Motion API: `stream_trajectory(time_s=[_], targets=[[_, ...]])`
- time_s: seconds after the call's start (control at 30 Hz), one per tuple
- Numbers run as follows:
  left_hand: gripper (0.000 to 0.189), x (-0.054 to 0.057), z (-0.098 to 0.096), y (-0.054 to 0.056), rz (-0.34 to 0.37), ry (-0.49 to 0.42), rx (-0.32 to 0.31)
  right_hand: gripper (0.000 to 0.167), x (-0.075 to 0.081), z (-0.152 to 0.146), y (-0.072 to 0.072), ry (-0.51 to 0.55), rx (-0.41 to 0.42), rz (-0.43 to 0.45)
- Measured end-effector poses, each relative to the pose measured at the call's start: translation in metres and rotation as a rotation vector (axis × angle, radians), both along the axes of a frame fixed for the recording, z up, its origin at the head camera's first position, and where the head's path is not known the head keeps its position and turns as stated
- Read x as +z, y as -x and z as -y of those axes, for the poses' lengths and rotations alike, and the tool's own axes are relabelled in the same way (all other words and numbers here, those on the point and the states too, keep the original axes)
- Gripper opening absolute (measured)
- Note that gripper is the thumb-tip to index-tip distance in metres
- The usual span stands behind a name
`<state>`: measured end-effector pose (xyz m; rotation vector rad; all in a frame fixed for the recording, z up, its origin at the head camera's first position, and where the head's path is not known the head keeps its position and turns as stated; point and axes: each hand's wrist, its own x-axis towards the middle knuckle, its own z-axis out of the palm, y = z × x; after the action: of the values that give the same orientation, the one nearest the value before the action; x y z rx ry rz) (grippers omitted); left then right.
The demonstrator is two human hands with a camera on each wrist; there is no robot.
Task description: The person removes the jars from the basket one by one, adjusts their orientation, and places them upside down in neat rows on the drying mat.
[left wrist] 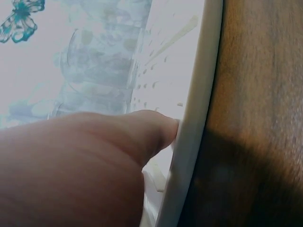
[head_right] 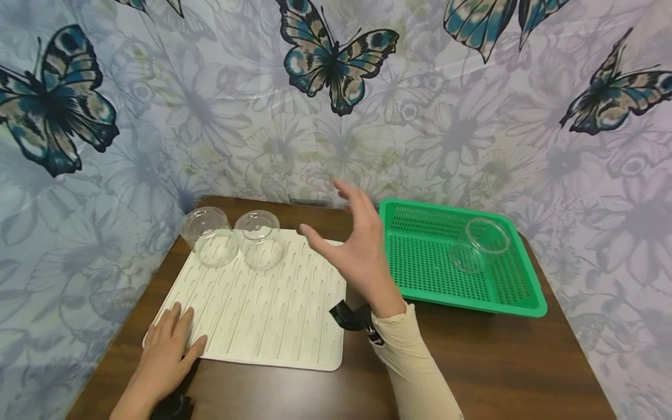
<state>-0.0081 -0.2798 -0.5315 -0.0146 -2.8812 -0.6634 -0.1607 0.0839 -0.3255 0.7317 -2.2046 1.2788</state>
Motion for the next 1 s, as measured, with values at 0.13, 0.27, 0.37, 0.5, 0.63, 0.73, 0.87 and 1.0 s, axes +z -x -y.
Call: stream_trajectory(time_s=[0.13,0.27,0.37,0.5,0.63,0.73,0.87,1.0], targets=[[0.068,0.002,0.001,0.000,0.012,-0.002,0.003,0.077,-0.001,-0.029,0.010,0.120,-0.142,0.050],[0.068,0.003,0.001,0.000,0.026,-0.009,0.007,0.076,-0.006,-0.063,0.018,0.217,-0.308,0.119],[0.068,0.003,0.001,0.000,0.039,-0.011,0.007,0.077,-0.012,-0.089,0.023,0.272,-0.432,0.186],[0.069,0.003,0.002,0.000,0.053,-0.018,0.000,0.079,-0.021,-0.121,0.029,0.342,-0.575,0.260],[0.069,0.002,0.003,-0.001,0.051,-0.022,-0.003,0.082,-0.033,-0.150,0.038,0.387,-0.691,0.318],[0.069,0.001,0.003,-0.001,0.052,-0.020,-0.007,0.087,-0.041,-0.172,0.047,0.411,-0.765,0.367],[0.069,0.001,0.003,-0.001,0.052,-0.017,-0.013,0.095,-0.050,-0.198,0.056,0.437,-0.850,0.468],[0.069,0.000,0.003,-0.001,0.038,-0.018,-0.014,0.106,-0.060,-0.218,0.059,0.414,-0.899,0.549]])
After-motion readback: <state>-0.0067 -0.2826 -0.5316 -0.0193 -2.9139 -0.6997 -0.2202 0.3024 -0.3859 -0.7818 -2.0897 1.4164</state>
